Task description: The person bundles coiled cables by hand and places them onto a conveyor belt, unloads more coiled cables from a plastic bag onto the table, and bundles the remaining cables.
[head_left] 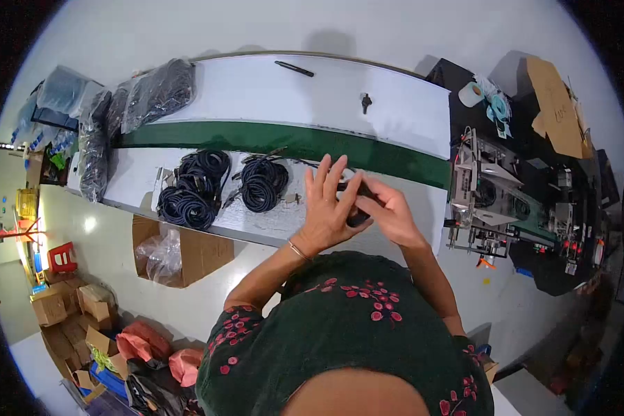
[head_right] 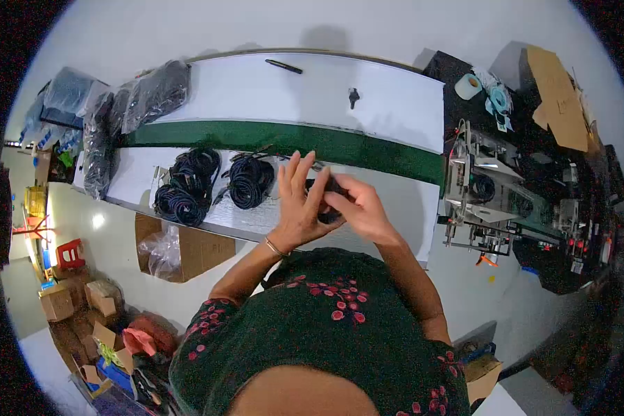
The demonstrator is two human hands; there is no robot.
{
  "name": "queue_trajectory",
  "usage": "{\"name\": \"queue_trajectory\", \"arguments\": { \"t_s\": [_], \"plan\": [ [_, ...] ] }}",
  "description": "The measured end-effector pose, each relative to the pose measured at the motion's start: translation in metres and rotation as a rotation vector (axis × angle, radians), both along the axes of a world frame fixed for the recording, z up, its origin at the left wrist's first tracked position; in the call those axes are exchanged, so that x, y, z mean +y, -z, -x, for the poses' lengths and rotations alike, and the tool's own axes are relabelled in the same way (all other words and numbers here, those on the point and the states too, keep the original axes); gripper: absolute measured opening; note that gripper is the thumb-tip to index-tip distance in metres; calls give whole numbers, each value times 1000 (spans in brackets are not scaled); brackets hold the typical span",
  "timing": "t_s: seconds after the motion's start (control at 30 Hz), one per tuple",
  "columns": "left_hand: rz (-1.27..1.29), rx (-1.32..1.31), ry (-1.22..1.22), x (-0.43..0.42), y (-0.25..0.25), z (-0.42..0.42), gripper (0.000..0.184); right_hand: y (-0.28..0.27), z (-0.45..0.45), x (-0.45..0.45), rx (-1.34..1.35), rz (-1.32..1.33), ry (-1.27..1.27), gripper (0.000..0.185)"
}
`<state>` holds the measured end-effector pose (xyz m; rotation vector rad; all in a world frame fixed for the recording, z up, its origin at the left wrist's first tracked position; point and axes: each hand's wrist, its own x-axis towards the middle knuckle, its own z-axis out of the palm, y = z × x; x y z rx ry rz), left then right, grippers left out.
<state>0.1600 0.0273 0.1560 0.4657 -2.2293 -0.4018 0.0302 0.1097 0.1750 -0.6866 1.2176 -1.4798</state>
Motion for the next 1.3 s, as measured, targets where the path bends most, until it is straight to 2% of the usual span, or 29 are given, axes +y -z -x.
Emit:
{"name": "queue_trajectory", "arguments": {
  "t_s": [0.1,0.13,0.27,0.33,0.37,0.43,0.53,0.6,0.67,0.77,0.87,1.0,1.1,1.17,1.2,1.27,1.3],
  "plan": [
    [-23,-31,100,-9,-3,13,63,8,8,5,-10,74,-75,32],
    [-23,-26,131,-9,2,16,63,11,9,8,-4,73,-44,32],
    [-291,-105,158,-8,39,26,66,21,9,12,173,82,147,29],
    [-200,-75,164,-19,37,36,64,20,18,20,360,63,212,27],
    [-201,-79,183,-29,39,40,64,24,26,25,359,58,231,27],
    [-152,-261,158,-47,48,48,65,46,41,40,234,-10,290,23],
    [-32,-310,137,-73,65,78,66,81,60,67,106,-134,315,24],
    [95,-400,230,-83,77,107,68,105,64,85,82,-374,386,23],
    [34,-411,368,-86,119,133,64,130,61,96,-11,-383,456,20],
    [121,-509,331,-64,157,152,63,149,57,106,-36,-399,493,19],
    [58,-519,324,-41,158,154,67,155,62,110,-50,-420,497,18],
    [34,-410,277,-21,143,133,56,154,65,111,-37,-428,485,19],
    [-96,-293,221,-20,124,83,50,136,69,102,-39,-484,469,19],
    [-213,-134,63,-26,118,38,45,135,69,101,-10,-524,453,20],
    [-181,-189,-143,-29,113,18,43,138,68,100,-9,-522,425,20],
    [-325,-180,-382,-38,113,-33,44,142,67,101,-3,-519,477,21],
    [-245,-211,-464,-43,113,-52,44,145,69,101,22,-519,464,20]
  ]
}}
